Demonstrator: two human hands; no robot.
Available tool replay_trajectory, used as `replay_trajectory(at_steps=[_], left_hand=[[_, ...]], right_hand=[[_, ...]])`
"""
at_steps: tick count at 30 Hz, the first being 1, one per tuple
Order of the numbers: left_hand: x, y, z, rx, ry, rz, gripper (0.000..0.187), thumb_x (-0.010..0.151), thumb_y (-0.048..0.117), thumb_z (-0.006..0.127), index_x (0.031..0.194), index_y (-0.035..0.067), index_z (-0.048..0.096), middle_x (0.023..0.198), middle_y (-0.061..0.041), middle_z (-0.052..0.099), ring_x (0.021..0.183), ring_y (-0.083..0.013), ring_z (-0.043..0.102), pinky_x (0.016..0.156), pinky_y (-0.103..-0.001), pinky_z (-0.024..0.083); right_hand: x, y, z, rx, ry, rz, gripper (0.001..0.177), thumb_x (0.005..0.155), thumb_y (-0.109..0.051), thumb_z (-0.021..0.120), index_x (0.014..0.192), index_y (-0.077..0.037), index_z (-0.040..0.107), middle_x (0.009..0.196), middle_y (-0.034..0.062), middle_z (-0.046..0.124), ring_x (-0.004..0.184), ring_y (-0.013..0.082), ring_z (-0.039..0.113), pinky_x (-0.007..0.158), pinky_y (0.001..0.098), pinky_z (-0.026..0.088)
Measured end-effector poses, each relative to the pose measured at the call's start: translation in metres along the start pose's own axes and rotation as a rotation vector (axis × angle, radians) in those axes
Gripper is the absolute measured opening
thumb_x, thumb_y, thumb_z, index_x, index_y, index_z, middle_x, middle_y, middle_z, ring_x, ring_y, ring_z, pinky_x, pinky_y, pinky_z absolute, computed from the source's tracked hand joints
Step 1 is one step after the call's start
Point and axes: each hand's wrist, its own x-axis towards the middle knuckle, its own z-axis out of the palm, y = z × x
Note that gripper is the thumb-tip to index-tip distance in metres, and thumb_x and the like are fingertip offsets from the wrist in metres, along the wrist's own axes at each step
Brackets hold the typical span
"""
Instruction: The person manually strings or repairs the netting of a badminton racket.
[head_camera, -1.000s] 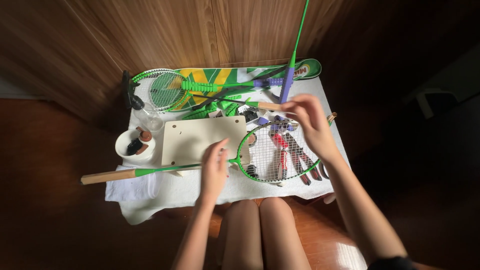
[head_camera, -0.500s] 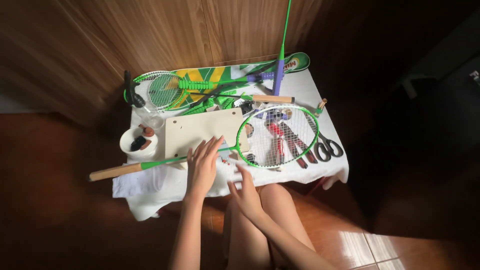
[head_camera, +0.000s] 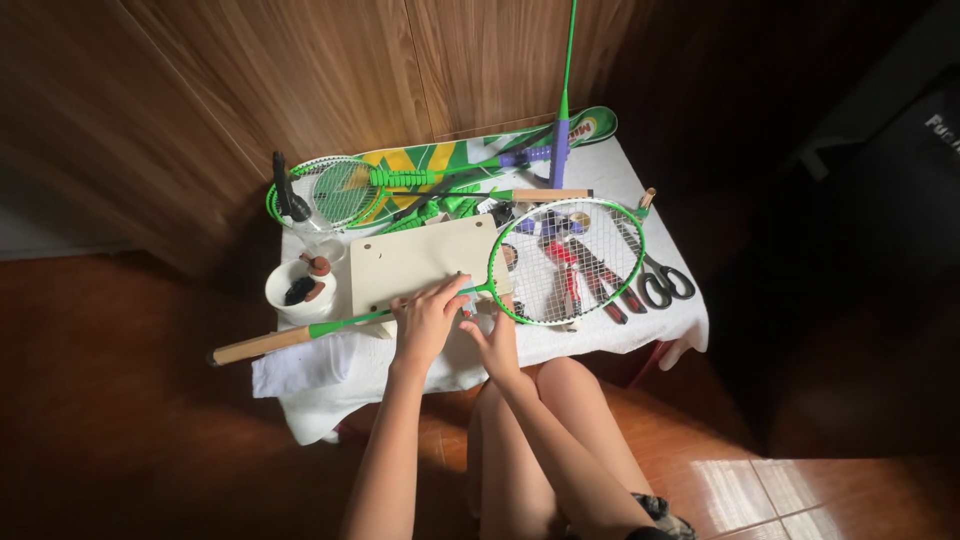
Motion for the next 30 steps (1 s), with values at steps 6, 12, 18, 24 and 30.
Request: replay_trajectory(at_steps=[6,12,18,24,30], left_hand=[[-0.004,-0.001,0.002,0.041,-0.01,-0.021,0.033,0.094,0.033,0.066,0.127,0.033,0.07,0.102,0.006,0.078,0.091,-0.0168,0.072,0.092,-0.049,0.033],[-0.008,-0.002,0.007,0.046,0.059,0.025,0.033,0.093,0.031,0.066,0.126,0.031,0.069,0.106,0.009,0.078,0.09,-0.0151,0.072,0.091,-0.049,0.031],[-0.007,0.0,0.007,0.043,0.015,-0.031,0.034,0.095,0.028,0.064,0.129,0.033,0.067,0.097,0.013,0.079,0.091,-0.014,0.072,0.092,-0.051,0.03],[-0.008,-0.002,0.013,0.011,-0.012,-0.066,0.032,0.098,0.028,0.064,0.129,0.034,0.066,0.097,0.013,0.079,0.092,-0.013,0.072,0.093,-0.052,0.03],[-0.007,-0.01,0.025,0.012,0.1,0.033,0.035,0.095,0.024,0.065,0.128,0.03,0.068,0.104,0.011,0.078,0.1,-0.0138,0.071,0.101,-0.053,0.028]], right_hand=[[-0.008,0.03,0.015,0.14,0.024,0.082,0.057,0.09,-0.01,0.079,0.137,0.004,0.049,0.114,0.0174,0.065,0.102,0.0316,0.063,0.09,0.0402,0.053],[-0.01,0.043,0.024,-0.103,0.098,-0.011,0.06,0.089,0.007,0.069,0.143,0.007,0.043,0.117,0.0236,0.064,0.098,0.0365,0.065,0.08,0.042,0.055],[-0.011,0.045,0.025,-0.213,0.123,0.022,0.059,0.09,-0.005,0.075,0.139,0.006,0.045,0.108,0.0279,0.068,0.096,0.0454,0.064,0.078,0.0487,0.052],[-0.01,0.05,0.023,-0.205,0.127,0.024,0.052,0.093,-0.012,0.071,0.137,0.005,0.048,0.107,0.0275,0.068,0.094,0.0456,0.065,0.077,0.0489,0.052],[-0.009,0.046,0.027,-0.118,0.123,0.109,0.052,0.097,-0.017,0.07,0.14,0.003,0.049,0.113,0.0273,0.067,0.101,0.0433,0.065,0.085,0.0466,0.052]])
